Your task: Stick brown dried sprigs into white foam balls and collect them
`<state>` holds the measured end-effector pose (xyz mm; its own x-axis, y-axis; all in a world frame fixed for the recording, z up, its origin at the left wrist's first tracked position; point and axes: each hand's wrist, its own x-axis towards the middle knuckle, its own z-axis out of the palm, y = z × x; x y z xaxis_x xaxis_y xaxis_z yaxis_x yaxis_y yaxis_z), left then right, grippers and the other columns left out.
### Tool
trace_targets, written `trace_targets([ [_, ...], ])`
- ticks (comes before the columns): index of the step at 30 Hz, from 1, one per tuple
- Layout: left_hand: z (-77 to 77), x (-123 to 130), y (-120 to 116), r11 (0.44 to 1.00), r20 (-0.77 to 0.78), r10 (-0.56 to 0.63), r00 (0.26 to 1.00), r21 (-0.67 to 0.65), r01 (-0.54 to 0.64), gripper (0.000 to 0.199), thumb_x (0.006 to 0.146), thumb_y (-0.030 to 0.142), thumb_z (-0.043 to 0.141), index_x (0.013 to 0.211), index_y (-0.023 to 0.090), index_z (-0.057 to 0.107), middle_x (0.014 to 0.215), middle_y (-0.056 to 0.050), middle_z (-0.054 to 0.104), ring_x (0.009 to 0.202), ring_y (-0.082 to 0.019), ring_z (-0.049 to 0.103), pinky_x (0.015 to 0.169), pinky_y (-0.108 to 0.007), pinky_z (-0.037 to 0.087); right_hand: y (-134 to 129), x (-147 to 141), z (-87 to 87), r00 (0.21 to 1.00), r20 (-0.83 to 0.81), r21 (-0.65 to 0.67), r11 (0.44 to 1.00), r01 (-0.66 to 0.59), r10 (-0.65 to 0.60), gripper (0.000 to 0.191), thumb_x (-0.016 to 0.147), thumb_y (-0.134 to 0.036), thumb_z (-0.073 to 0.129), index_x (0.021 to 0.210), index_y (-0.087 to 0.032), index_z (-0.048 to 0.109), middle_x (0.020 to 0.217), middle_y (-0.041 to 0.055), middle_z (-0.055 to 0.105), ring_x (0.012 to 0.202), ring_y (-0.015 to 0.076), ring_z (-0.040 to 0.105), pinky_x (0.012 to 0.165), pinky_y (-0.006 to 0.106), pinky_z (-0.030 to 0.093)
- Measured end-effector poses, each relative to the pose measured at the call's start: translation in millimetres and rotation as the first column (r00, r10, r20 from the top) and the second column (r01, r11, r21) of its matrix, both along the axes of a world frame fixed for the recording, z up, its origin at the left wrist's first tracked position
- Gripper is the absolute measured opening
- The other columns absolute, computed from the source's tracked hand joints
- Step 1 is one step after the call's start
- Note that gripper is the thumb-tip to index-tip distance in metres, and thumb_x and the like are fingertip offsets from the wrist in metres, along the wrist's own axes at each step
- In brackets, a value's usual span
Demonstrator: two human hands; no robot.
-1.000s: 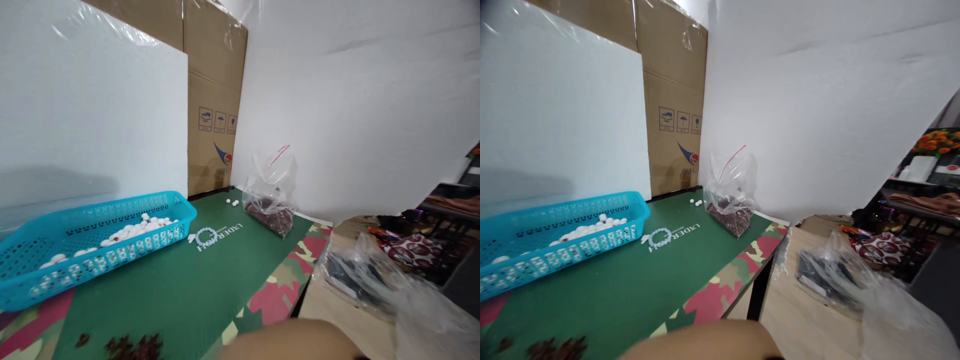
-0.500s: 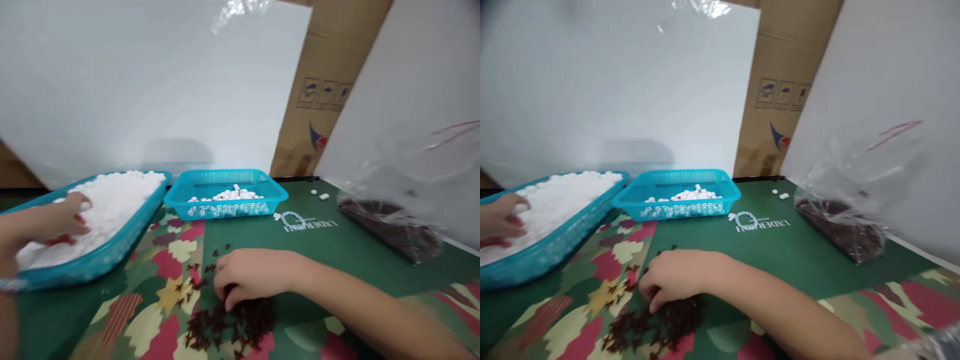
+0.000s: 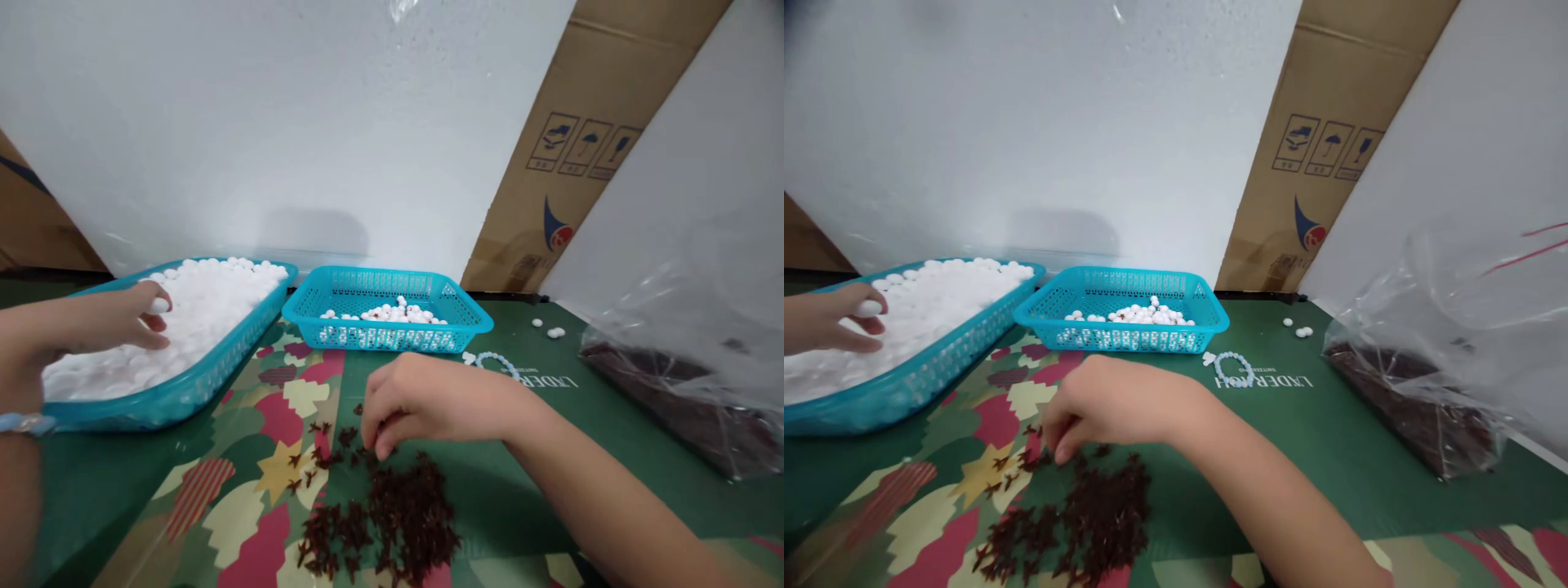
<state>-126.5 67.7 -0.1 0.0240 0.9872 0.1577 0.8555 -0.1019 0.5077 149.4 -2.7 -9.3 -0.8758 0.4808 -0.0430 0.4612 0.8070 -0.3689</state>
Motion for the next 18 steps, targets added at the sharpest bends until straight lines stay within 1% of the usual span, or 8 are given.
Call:
trace_targets([
  [3, 7.1, 8, -7, 0.999, -0.06, 0.044, 0.997, -0.023, -0.045, 0.028, 0.051, 0.035, 0.056, 0.054, 0.013, 0.04, 0.058, 0.003, 0.036, 0.057, -0.013, 0.035, 0.055, -0.019, 0.023, -4, 2, -2.0, 1.0, -0.007, 0.01, 1.0, -0.002, 0.002, 0.009, 0.064, -0.006, 0.054, 0.07, -0.007, 0.06, 0.067, 0.0043, 0.056, 0.058, 0.0083, 0.049, 0.052, 0.017, 0.038],
  [6, 16.7, 16, -16, 0.999, -0.011, -0.011, 1.0, -0.052, 0.011, 0.032, 0.06, 0.043, 0.046, 0.064, 0.011, 0.044, 0.07, 0.001, 0.036, 0.068, -0.015, 0.037, 0.062, -0.021, 0.025, -8, 10, -2.6, 0.998, -0.032, -0.006, 0.999, 0.049, -0.049, 0.015, 0.068, -0.004, 0.048, 0.077, -0.008, 0.06, 0.081, 0.0067, 0.055, 0.066, 0.0101, 0.051, 0.056, 0.018, 0.039],
  [8, 21.3, 23, -22, 0.992, 0.061, -0.093, 0.994, -0.08, 0.098, 0.032, 0.067, 0.043, 0.035, 0.074, 0.013, 0.043, 0.076, 0.0, 0.037, 0.072, -0.014, 0.038, 0.066, -0.022, 0.028, -8, 16, -2.4, 0.996, -0.051, -0.037, 0.997, 0.075, -0.077, 0.022, 0.07, -0.002, 0.042, 0.082, -0.01, 0.058, 0.09, 0.0064, 0.054, 0.074, 0.0116, 0.051, 0.06, 0.02, 0.04],
  [9, 23.0, 27, -25, 0.985, 0.102, -0.138, 0.985, -0.087, 0.147, 0.03, 0.069, 0.042, 0.031, 0.076, 0.014, 0.042, 0.077, 0.0, 0.037, 0.071, -0.013, 0.039, 0.066, -0.022, 0.03, -8, 18, -2.2, 0.995, -0.063, -0.058, 0.996, 0.073, -0.077, 0.025, 0.07, 0.0, 0.04, 0.083, -0.011, 0.058, 0.09, 0.0058, 0.054, 0.075, 0.0118, 0.051, 0.061, 0.02, 0.04],
  [11, 25.4, 37, -28, 0.967, 0.171, -0.223, 0.96, -0.086, 0.24, 0.026, 0.071, 0.037, 0.028, 0.075, 0.015, 0.041, 0.074, 0.001, 0.037, 0.067, -0.011, 0.041, 0.065, -0.023, 0.033, -8, 21, -1.6, 0.993, -0.093, -0.101, 0.993, 0.06, -0.07, 0.027, 0.069, 0.002, 0.04, 0.083, -0.012, 0.057, 0.084, 0.0045, 0.056, 0.072, 0.011, 0.052, 0.059, 0.019, 0.041],
  [13, 27.7, 47, -30, 0.938, 0.223, -0.311, 0.924, -0.084, 0.336, 0.021, 0.069, 0.033, 0.033, 0.074, 0.016, 0.044, 0.069, 0.001, 0.04, 0.063, -0.01, 0.042, 0.062, -0.022, 0.035, -8, 20, -0.8, 0.99, -0.122, -0.105, 0.993, 0.06, -0.072, 0.027, 0.067, 0.003, 0.041, 0.08, -0.013, 0.058, 0.077, 0.0033, 0.057, 0.067, 0.0101, 0.052, 0.057, 0.017, 0.041],
  [15, 30.2, 55, -32, 0.9, 0.274, -0.394, 0.877, -0.078, 0.429, 0.017, 0.065, 0.029, 0.041, 0.076, 0.017, 0.045, 0.066, 0.001, 0.045, 0.062, -0.01, 0.043, 0.058, -0.022, 0.037, -9, 18, -0.2, 0.988, -0.13, -0.069, 0.994, 0.079, -0.088, 0.024, 0.067, 0.001, 0.043, 0.078, -0.014, 0.058, 0.073, 0.0021, 0.058, 0.066, 0.0103, 0.052, 0.057, 0.018, 0.04],
  [18, 33.4, 66, -38, 0.842, 0.349, -0.488, 0.8, -0.051, 0.537, 0.018, 0.06, 0.02, 0.048, 0.078, 0.018, 0.044, 0.067, 0.002, 0.049, 0.063, -0.009, 0.046, 0.056, -0.019, 0.039, -13, 16, -0.6, 0.989, -0.117, -0.02, 0.996, 0.087, -0.089, 0.018, 0.067, -0.004, 0.046, 0.076, -0.016, 0.057, 0.069, 0.0006, 0.058, 0.063, 0.0103, 0.051, 0.053, 0.018, 0.038],
])
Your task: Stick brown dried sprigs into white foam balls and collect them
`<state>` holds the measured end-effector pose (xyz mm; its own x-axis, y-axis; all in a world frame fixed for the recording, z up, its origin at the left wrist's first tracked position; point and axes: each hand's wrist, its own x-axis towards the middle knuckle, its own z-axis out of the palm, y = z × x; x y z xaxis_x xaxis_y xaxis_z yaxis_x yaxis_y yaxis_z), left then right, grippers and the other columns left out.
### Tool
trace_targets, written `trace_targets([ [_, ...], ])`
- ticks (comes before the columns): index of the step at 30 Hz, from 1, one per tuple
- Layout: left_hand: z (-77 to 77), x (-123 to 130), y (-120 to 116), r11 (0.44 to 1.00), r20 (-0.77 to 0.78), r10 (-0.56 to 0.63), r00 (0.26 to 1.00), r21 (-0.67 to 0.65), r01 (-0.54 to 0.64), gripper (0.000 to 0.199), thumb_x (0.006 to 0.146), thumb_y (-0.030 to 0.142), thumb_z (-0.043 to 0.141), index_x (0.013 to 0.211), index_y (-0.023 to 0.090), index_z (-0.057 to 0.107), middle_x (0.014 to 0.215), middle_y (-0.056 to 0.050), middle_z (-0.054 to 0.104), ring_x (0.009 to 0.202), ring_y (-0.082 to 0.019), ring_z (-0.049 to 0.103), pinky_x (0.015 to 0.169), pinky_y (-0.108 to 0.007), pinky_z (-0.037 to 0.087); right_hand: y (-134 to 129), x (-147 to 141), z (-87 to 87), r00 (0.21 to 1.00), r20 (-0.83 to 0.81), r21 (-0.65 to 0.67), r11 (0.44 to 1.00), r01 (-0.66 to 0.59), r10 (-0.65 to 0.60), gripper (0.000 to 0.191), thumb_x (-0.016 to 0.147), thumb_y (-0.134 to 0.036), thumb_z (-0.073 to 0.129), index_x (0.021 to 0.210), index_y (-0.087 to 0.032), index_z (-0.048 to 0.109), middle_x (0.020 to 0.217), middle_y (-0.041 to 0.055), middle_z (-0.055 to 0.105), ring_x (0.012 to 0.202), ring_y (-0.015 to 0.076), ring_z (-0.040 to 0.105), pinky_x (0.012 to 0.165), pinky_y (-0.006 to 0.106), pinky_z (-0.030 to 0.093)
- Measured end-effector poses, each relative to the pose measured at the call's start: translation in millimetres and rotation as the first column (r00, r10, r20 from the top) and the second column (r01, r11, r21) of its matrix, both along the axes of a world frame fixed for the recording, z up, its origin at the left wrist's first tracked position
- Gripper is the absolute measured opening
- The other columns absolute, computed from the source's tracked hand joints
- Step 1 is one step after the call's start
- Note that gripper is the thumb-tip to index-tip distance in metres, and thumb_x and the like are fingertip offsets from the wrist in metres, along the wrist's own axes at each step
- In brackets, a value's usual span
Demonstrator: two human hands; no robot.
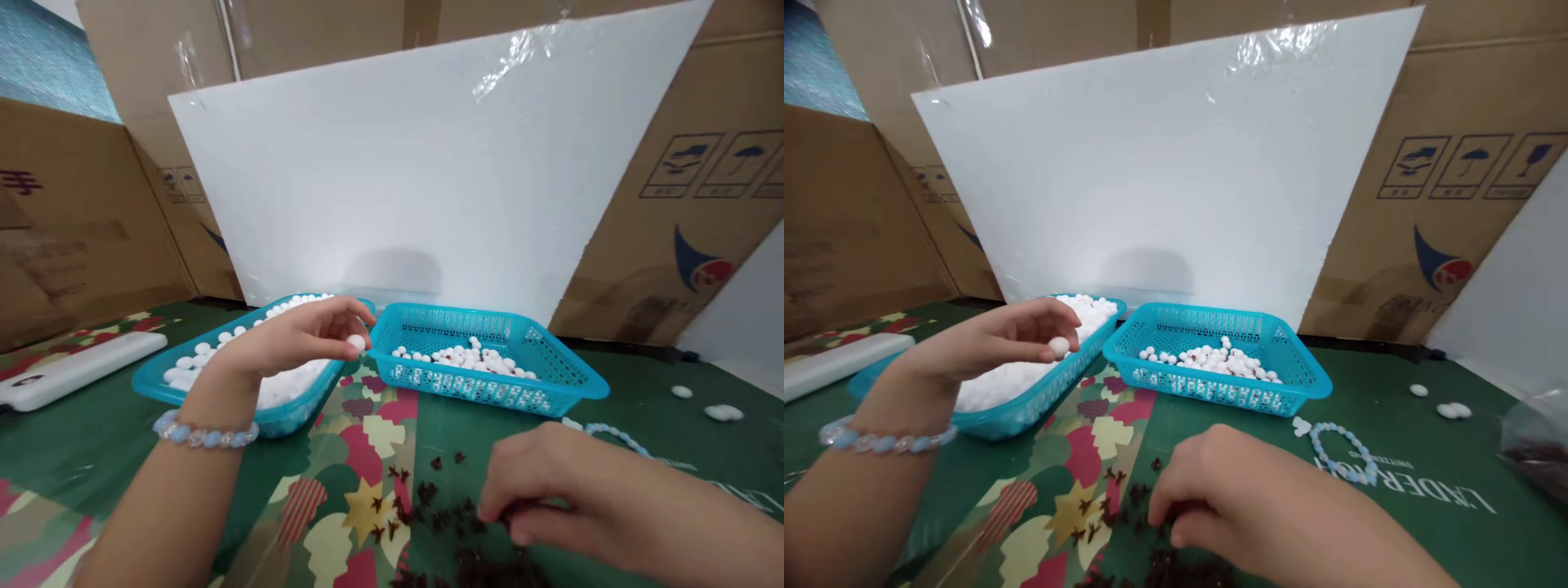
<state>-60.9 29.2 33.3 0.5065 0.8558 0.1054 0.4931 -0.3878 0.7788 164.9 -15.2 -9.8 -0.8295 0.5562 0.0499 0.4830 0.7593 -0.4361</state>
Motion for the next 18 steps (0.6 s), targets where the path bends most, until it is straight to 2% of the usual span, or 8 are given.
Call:
trace_targets([
  [5, 1.4, 14, -12, 0.99, 0.058, -0.141, 0.988, 0.0, 0.142, 0.016, 0.058, 0.013, 0.052, 0.071, 0.018, 0.043, 0.068, 0.002, 0.052, 0.062, -0.009, 0.048, 0.052, -0.017, 0.04, -5, 1, 1.1, 0.999, -0.038, 0.025, 1.0, -0.007, 0.007, 0.015, 0.065, -0.004, 0.048, 0.065, -0.015, 0.057, 0.06, -0.0015, 0.056, 0.054, 0.0071, 0.049, 0.046, 0.015, 0.035],
  [7, 0.7, 19, -16, 0.985, 0.066, -0.175, 0.982, 0.014, 0.174, 0.016, 0.058, 0.012, 0.052, 0.07, 0.018, 0.044, 0.071, 0.002, 0.051, 0.065, -0.009, 0.048, 0.053, -0.016, 0.041, -5, 2, 3.2, 0.993, -0.121, 0.002, 1.0, -0.011, 0.011, 0.014, 0.065, -0.005, 0.048, 0.064, -0.015, 0.057, 0.059, -0.0015, 0.056, 0.054, 0.0064, 0.049, 0.046, 0.014, 0.036],
  [9, -0.8, 24, -19, 0.979, 0.079, -0.204, 0.976, 0.032, 0.202, 0.016, 0.058, 0.011, 0.052, 0.07, 0.019, 0.045, 0.074, 0.002, 0.051, 0.067, -0.009, 0.048, 0.053, -0.015, 0.041, -5, 3, 5.1, 0.959, -0.279, -0.065, 0.998, 0.025, -0.043, 0.014, 0.065, -0.004, 0.048, 0.063, -0.015, 0.056, 0.058, -0.0015, 0.056, 0.053, 0.0057, 0.049, 0.047, 0.013, 0.038],
  [11, -3.2, 30, -21, 0.974, 0.122, -0.225, 0.967, 0.054, 0.22, 0.015, 0.058, 0.01, 0.052, 0.069, 0.02, 0.046, 0.071, 0.003, 0.05, 0.063, -0.007, 0.047, 0.052, -0.013, 0.041, -5, 3, 5.4, 0.854, -0.504, -0.189, 0.981, 0.038, -0.13, 0.015, 0.064, -0.003, 0.047, 0.063, -0.016, 0.056, 0.056, -0.0025, 0.054, 0.05, 0.0043, 0.05, 0.047, 0.011, 0.04],
  [14, -7.7, 41, -25, 0.969, 0.213, -0.245, 0.946, 0.078, 0.233, 0.014, 0.056, 0.01, 0.055, 0.064, 0.02, 0.048, 0.066, 0.004, 0.048, 0.06, -0.007, 0.047, 0.05, -0.013, 0.04, -5, 0, 3.6, 0.618, -0.752, -0.337, 0.939, -0.061, -0.229, 0.017, 0.062, -0.003, 0.048, 0.062, -0.018, 0.055, 0.053, -0.0041, 0.052, 0.047, 0.0026, 0.05, 0.045, 0.008, 0.042],
  [16, -10.3, 47, -27, 0.972, 0.254, -0.233, 0.939, 0.066, 0.223, 0.013, 0.056, 0.011, 0.055, 0.063, 0.02, 0.05, 0.065, 0.003, 0.049, 0.06, -0.008, 0.048, 0.049, -0.014, 0.04, -5, -3, 2.1, 0.517, -0.826, -0.327, 0.938, -0.113, -0.226, 0.019, 0.062, -0.002, 0.049, 0.063, -0.019, 0.056, 0.053, -0.0045, 0.052, 0.047, 0.0023, 0.05, 0.046, 0.009, 0.042],
  [18, -12.3, 53, -29, 0.978, 0.287, -0.208, 0.935, 0.029, 0.208, 0.012, 0.056, 0.011, 0.055, 0.063, 0.02, 0.051, 0.061, 0.002, 0.051, 0.057, -0.008, 0.048, 0.047, -0.015, 0.039, -6, -6, 0.8, 0.468, -0.865, -0.253, 0.962, -0.099, -0.179, 0.02, 0.061, -0.001, 0.05, 0.061, -0.019, 0.058, 0.056, -0.0036, 0.05, 0.05, 0.0032, 0.05, 0.048, 0.01, 0.043],
])
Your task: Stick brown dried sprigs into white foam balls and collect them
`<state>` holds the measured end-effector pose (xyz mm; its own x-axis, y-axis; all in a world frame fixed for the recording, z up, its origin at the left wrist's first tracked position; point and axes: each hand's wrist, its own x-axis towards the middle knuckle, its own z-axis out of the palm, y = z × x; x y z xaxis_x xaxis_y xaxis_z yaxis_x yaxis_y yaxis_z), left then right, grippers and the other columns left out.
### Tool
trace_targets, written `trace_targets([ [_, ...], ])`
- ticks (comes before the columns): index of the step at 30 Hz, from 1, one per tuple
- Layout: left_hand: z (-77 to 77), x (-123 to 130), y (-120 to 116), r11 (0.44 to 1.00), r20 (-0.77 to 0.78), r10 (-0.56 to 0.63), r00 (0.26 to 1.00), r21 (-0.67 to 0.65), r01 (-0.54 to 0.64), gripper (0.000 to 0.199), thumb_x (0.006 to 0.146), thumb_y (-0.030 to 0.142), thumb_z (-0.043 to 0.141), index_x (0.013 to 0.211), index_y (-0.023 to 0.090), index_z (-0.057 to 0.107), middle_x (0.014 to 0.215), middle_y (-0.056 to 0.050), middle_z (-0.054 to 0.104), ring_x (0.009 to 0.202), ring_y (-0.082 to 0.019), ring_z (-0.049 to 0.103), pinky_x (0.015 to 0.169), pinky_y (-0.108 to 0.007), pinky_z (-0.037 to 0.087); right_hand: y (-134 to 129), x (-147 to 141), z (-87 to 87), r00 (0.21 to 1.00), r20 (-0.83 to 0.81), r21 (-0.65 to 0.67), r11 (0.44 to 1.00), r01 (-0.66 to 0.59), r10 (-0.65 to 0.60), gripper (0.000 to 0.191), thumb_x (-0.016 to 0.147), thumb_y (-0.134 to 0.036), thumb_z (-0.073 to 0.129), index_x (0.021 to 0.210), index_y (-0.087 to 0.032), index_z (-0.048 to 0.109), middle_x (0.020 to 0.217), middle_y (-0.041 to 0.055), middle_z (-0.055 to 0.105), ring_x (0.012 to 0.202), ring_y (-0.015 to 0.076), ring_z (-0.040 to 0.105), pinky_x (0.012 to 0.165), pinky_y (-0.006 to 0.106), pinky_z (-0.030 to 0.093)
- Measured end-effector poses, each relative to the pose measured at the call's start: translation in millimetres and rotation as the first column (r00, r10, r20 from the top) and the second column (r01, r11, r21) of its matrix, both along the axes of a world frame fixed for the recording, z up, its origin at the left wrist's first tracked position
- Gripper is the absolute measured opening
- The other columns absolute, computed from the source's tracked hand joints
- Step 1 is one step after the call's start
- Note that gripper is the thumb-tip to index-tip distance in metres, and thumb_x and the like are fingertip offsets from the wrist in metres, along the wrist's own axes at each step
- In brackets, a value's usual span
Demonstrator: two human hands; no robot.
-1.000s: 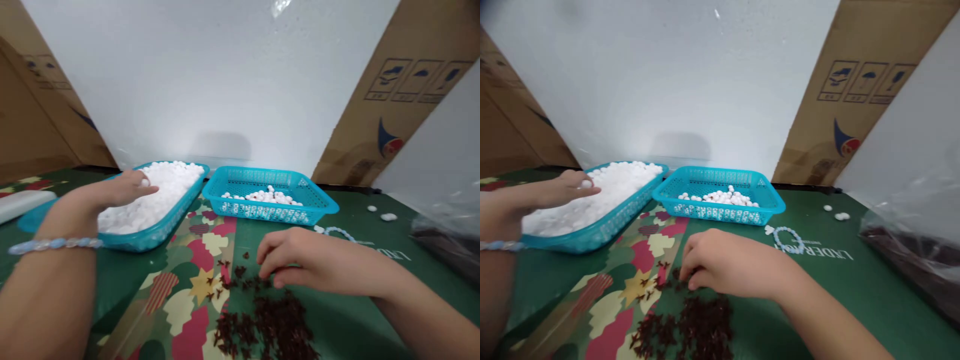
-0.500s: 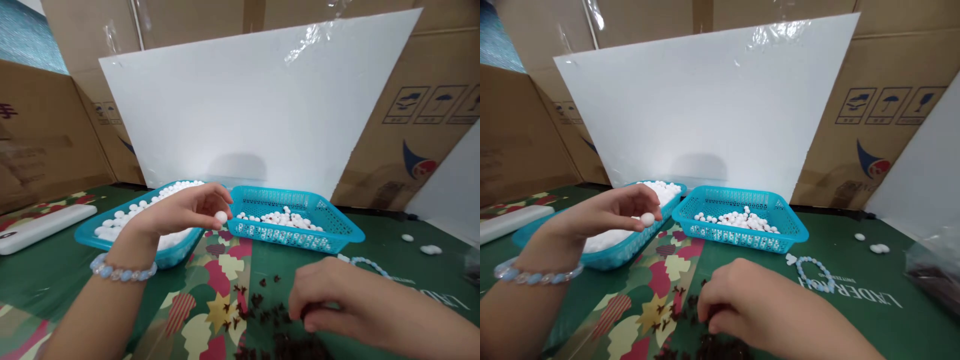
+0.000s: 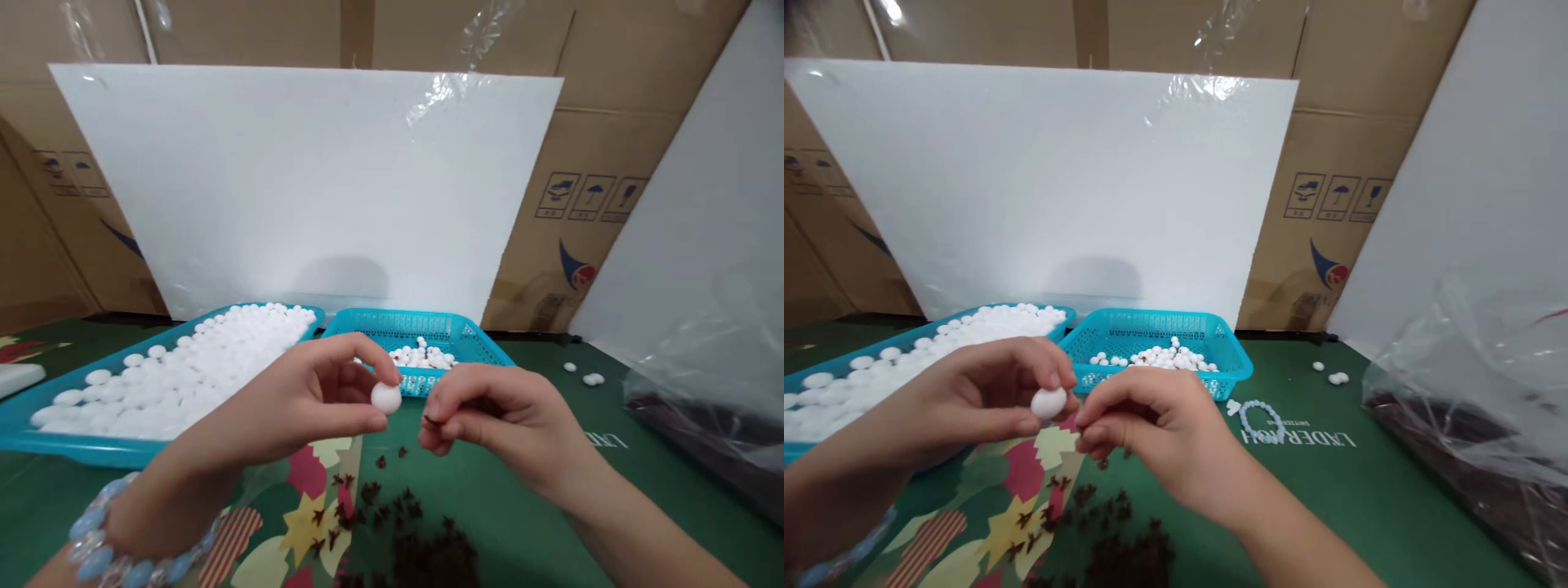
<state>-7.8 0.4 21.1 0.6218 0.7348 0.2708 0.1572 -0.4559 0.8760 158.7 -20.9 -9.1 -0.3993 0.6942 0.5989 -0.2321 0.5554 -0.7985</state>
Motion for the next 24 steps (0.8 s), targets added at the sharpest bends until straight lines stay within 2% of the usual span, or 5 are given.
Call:
trace_targets([
  [3, -1.8, 6, -3, 0.993, 0.083, -0.015, 0.996, -0.112, 0.024, 0.012, 0.054, 0.011, 0.056, 0.062, 0.02, 0.053, 0.055, 0.002, 0.053, 0.052, -0.008, 0.048, 0.043, -0.014, 0.037, 0, -3, -1.8, 0.998, -0.04, 0.089, 0.995, 0.043, -0.04, 0.02, 0.061, -0.001, 0.052, 0.062, -0.019, 0.059, 0.062, -0.0023, 0.047, 0.055, 0.0047, 0.047, 0.049, 0.012, 0.044],
  [7, -3.5, 10, -7, 0.968, 0.239, -0.034, 0.97, -0.236, 0.092, 0.018, 0.052, 0.006, 0.057, 0.062, 0.02, 0.055, 0.056, 0.004, 0.055, 0.052, -0.007, 0.05, 0.046, -0.013, 0.039, -2, -5, -3.5, 0.997, -0.072, 0.116, 0.992, 0.048, -0.04, 0.023, 0.063, -0.001, 0.049, 0.067, -0.022, 0.059, 0.064, -0.0032, 0.048, 0.058, 0.0047, 0.047, 0.051, 0.013, 0.044],
  [11, -4.7, 11, -10, 0.953, 0.296, -0.053, 0.954, -0.271, 0.137, 0.019, 0.052, 0.004, 0.058, 0.061, 0.021, 0.056, 0.056, 0.005, 0.057, 0.054, -0.007, 0.052, 0.048, -0.012, 0.04, -4, -6, -3.0, 0.995, -0.053, 0.157, 0.983, 0.091, -0.084, 0.02, 0.063, -0.002, 0.051, 0.065, -0.02, 0.058, 0.06, -0.0039, 0.049, 0.055, 0.004, 0.048, 0.05, 0.012, 0.042],
  [17, -5.4, 13, -11, 0.927, 0.387, -0.046, 0.921, -0.327, 0.184, 0.014, 0.049, 0.007, 0.062, 0.056, 0.019, 0.056, 0.052, 0.003, 0.058, 0.051, -0.008, 0.053, 0.045, -0.014, 0.041, -8, -9, -2.2, 0.995, -0.098, 0.101, 0.994, 0.032, -0.022, 0.01, 0.067, -0.014, 0.052, 0.064, -0.021, 0.058, 0.062, -0.0035, 0.047, 0.049, 0.0031, 0.048, 0.047, 0.012, 0.042],
  [24, -10.9, 19, -11, 0.917, 0.501, 0.011, 0.866, -0.35, 0.191, 0.018, 0.038, 0.014, 0.069, 0.047, 0.015, 0.053, 0.051, 0.007, 0.056, 0.044, -0.003, 0.049, 0.04, -0.009, 0.039, -14, -11, -0.7, 0.992, -0.12, 0.137, 0.989, 0.059, -0.043, 0.009, 0.068, -0.018, 0.05, 0.064, -0.021, 0.058, 0.063, -0.0008, 0.047, 0.051, 0.0054, 0.045, 0.042, 0.011, 0.043],
])
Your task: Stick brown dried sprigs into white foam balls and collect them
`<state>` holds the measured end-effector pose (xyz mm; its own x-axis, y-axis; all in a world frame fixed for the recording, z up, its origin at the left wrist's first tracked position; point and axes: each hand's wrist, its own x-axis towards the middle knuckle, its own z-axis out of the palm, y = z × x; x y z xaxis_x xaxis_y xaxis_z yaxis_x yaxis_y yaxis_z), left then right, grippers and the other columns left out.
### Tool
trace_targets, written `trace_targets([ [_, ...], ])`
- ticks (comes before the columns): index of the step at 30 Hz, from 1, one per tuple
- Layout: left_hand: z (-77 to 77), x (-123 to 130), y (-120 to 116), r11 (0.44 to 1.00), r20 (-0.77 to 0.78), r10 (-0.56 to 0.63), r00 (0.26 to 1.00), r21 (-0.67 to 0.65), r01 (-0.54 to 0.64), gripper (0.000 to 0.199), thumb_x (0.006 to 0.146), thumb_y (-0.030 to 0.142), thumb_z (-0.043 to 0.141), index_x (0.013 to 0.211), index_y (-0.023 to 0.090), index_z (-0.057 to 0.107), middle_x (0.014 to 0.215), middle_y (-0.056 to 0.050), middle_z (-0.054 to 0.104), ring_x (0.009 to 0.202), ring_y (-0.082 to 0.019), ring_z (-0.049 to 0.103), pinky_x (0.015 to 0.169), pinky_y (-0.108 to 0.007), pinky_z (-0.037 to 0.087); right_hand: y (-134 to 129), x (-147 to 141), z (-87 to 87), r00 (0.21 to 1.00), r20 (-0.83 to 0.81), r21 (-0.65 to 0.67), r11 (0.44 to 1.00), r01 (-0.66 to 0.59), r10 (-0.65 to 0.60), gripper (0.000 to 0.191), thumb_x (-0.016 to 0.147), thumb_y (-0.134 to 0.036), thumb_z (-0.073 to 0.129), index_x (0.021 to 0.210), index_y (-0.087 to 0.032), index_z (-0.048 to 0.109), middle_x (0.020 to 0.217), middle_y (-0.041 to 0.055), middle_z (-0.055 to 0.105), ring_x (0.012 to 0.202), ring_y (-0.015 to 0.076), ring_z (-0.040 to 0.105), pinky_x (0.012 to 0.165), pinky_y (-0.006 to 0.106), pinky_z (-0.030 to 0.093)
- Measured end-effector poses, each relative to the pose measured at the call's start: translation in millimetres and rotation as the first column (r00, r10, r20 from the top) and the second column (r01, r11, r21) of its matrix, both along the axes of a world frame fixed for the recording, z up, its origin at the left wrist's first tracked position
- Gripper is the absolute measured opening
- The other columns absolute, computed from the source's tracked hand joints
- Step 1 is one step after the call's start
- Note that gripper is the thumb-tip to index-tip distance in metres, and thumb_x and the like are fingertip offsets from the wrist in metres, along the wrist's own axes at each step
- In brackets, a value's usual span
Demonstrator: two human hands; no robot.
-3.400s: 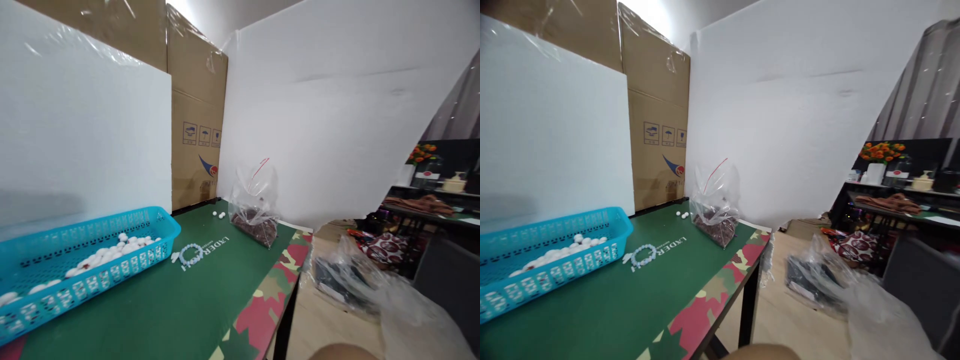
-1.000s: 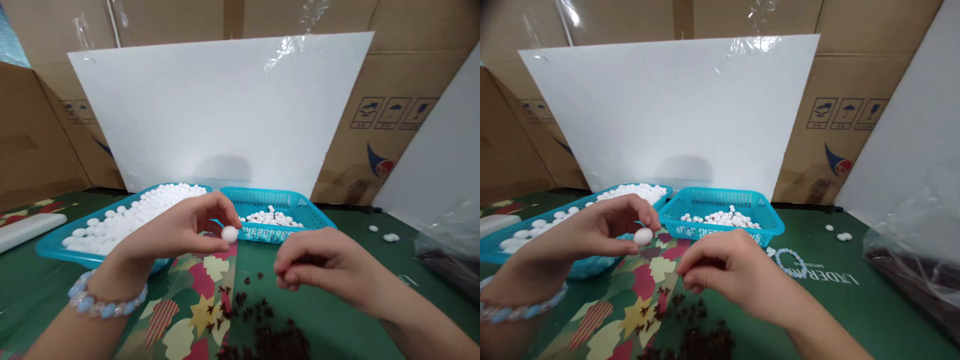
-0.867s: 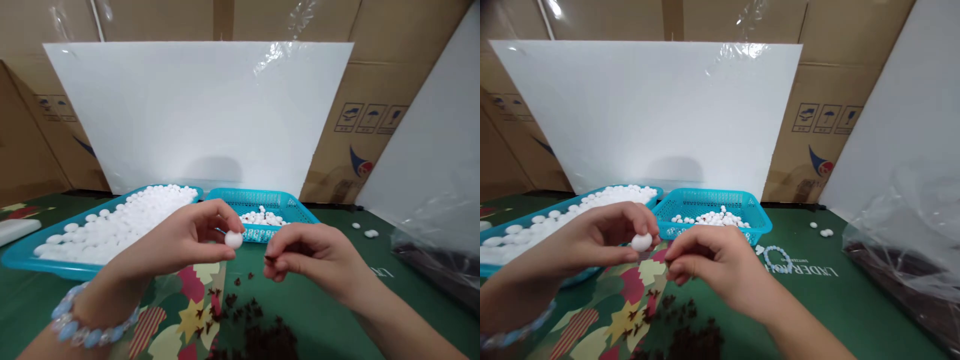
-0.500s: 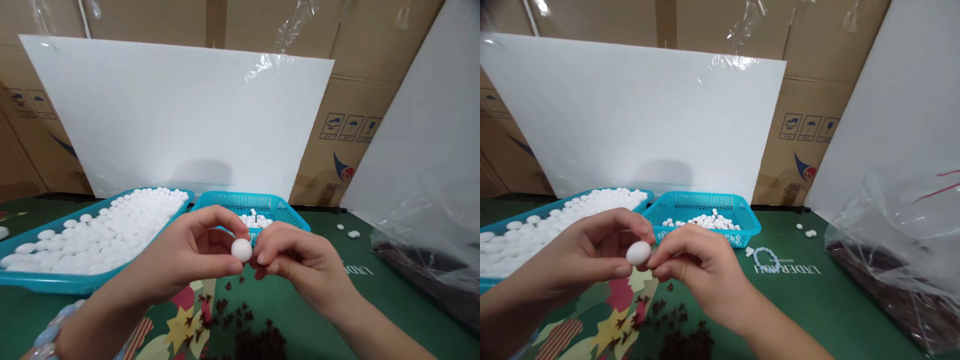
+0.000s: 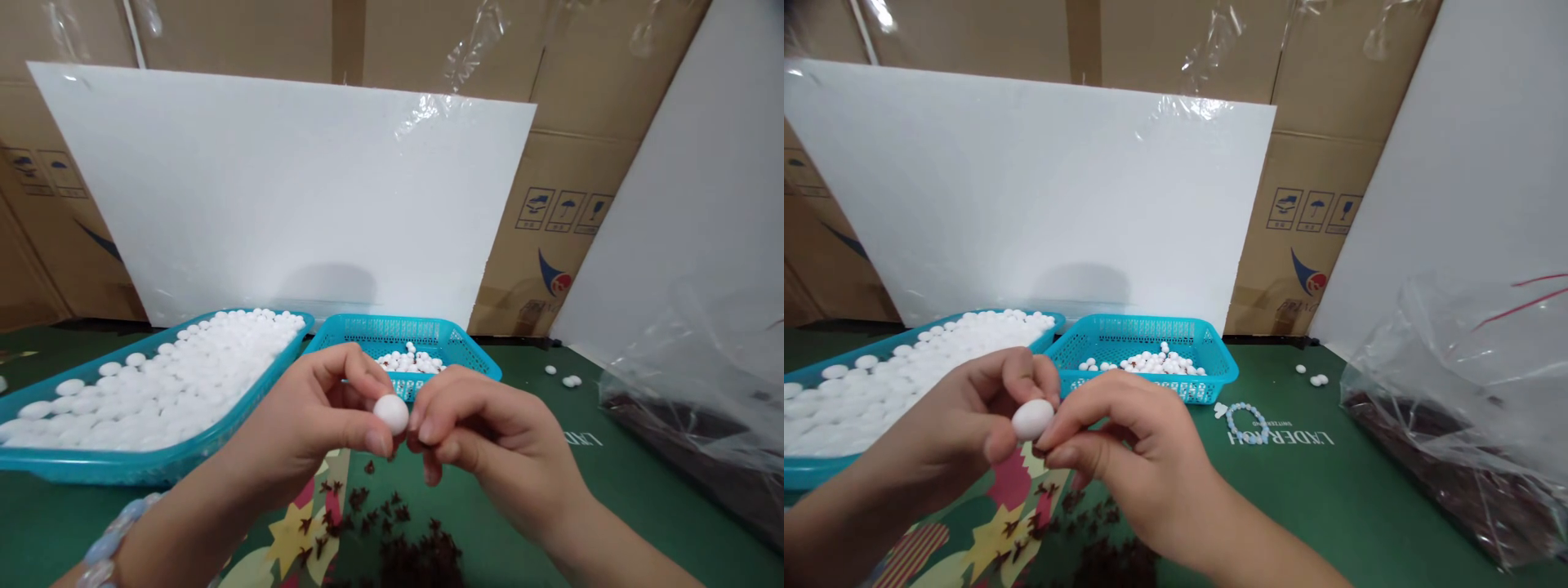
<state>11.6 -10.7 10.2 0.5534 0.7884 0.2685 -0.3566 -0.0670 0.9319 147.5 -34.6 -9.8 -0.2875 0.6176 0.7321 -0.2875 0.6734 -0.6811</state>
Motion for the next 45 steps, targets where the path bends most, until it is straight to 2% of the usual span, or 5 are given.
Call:
trace_targets([
  [19, -2.7, 2, -5, 0.982, -0.048, 0.149, 0.988, 0.128, -0.142, 0.018, 0.036, 0.008, 0.069, 0.042, 0.015, 0.053, 0.05, 0.006, 0.05, 0.043, -0.004, 0.044, 0.037, -0.011, 0.038, -5, 1, 5.8, 0.98, 0.081, 0.098, 0.979, 0.176, -0.184, 0.012, 0.067, -0.012, 0.05, 0.057, -0.018, 0.052, 0.059, -0.001, 0.047, 0.045, 0.0063, 0.045, 0.039, 0.015, 0.043],
  [27, -2.7, 5, -10, 0.97, -0.071, 0.198, 0.978, 0.155, -0.185, 0.02, 0.038, 0.004, 0.066, 0.039, 0.016, 0.051, 0.051, 0.007, 0.05, 0.042, -0.003, 0.043, 0.036, -0.009, 0.038, -7, 3, 9.9, 0.893, 0.126, 0.407, 0.844, 0.351, -0.432, 0.015, 0.067, -0.004, 0.047, 0.057, -0.015, 0.049, 0.051, -0.0011, 0.05, 0.05, 0.007, 0.046, 0.045, 0.015, 0.04],
  [32, 0.4, 6, -13, 0.966, -0.084, 0.215, 0.973, 0.168, -0.199, 0.015, 0.04, 0.008, 0.067, 0.041, 0.017, 0.054, 0.054, 0.006, 0.049, 0.043, -0.004, 0.044, 0.036, -0.011, 0.039, -8, 3, 11.7, 0.874, 0.139, 0.433, 0.822, 0.369, -0.466, 0.016, 0.069, -0.006, 0.046, 0.057, -0.016, 0.048, 0.05, -0.0019, 0.05, 0.049, 0.0068, 0.047, 0.044, 0.015, 0.04],
  [38, -1.5, 0, -14, 0.925, -0.091, 0.256, 0.962, 0.311, -0.217, 0.009, 0.055, 0.025, 0.059, 0.048, 0.019, 0.058, 0.066, 0.003, 0.058, 0.065, -0.008, 0.052, 0.055, -0.011, 0.043, -12, 6, 10.9, 0.866, 0.12, 0.451, 0.803, 0.388, -0.486, 0.016, 0.068, -0.004, 0.047, 0.055, -0.014, 0.049, 0.05, -0.0005, 0.05, 0.051, 0.0058, 0.047, 0.048, 0.012, 0.04],
  [45, 0.3, 5, -20, 0.977, 0.0, 0.164, 0.987, 0.137, -0.162, 0.018, 0.056, 0.003, 0.054, 0.046, 0.017, 0.053, 0.058, 0.006, 0.06, 0.053, -0.006, 0.053, 0.048, -0.012, 0.043, -12, 4, 12.7, 0.863, 0.069, 0.486, 0.772, 0.409, -0.501, 0.014, 0.066, -0.001, 0.046, 0.056, -0.011, 0.05, 0.05, 0.0007, 0.051, 0.05, 0.0061, 0.047, 0.048, 0.011, 0.041],
])
